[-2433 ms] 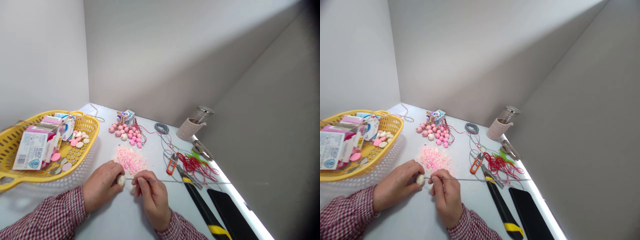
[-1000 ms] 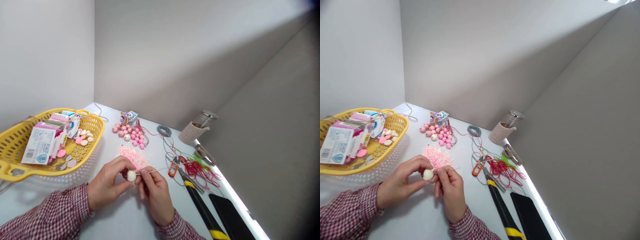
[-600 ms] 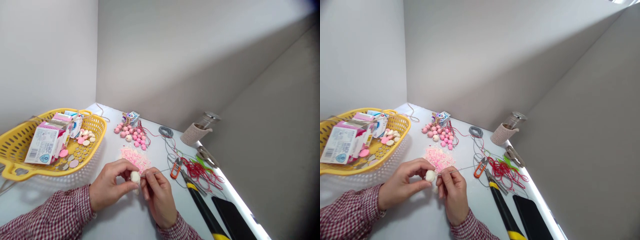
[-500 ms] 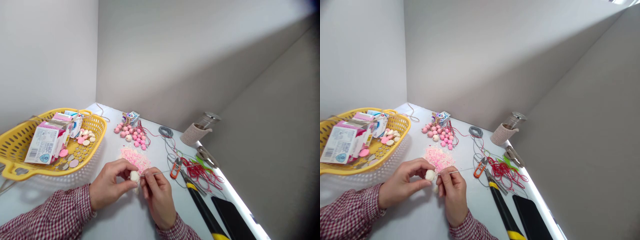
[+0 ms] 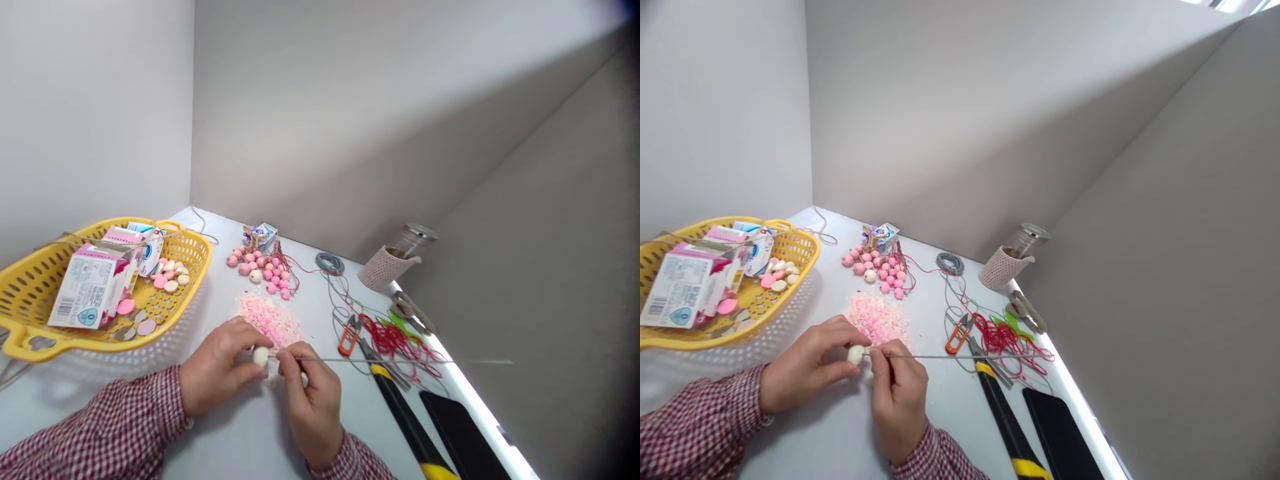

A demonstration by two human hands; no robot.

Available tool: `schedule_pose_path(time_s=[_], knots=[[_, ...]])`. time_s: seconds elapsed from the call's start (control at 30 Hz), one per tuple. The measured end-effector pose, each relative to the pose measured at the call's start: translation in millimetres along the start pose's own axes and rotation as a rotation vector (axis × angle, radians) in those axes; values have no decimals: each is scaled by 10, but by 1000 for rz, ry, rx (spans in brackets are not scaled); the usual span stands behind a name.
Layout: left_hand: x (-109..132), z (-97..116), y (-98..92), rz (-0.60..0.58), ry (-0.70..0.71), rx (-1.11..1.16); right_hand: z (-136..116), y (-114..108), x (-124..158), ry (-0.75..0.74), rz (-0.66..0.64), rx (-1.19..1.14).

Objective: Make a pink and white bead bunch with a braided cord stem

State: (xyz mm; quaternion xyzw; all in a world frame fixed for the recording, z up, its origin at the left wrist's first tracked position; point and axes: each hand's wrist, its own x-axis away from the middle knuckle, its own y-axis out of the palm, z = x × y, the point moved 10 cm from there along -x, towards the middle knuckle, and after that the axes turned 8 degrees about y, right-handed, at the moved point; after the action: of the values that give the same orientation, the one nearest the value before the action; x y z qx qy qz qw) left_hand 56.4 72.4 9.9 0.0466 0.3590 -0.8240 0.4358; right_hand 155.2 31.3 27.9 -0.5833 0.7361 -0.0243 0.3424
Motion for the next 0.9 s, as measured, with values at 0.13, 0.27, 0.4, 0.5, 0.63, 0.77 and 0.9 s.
schedule_pose_path(time_s=[0.13,0.27,0.4,0.5,0.63,0.77,0.9], knots=[[22,-122,-2,6,-104,4,-31,-205,7,-22,141,18],[37,-212,10,9,-151,5,20,-230,-73,-15,77,2],[29,-192,12,28,-111,101,-53,55,-90,-144,-302,60],[34,-189,18,11,-117,68,-105,0,-117,-205,-269,160],[41,-206,32,-22,-141,-2,-102,-34,-140,-140,-230,66],[71,-307,-50,38,-238,-77,-99,170,-61,-164,-366,41],[83,-334,-84,63,-258,-104,-72,55,-107,-131,-207,31]])
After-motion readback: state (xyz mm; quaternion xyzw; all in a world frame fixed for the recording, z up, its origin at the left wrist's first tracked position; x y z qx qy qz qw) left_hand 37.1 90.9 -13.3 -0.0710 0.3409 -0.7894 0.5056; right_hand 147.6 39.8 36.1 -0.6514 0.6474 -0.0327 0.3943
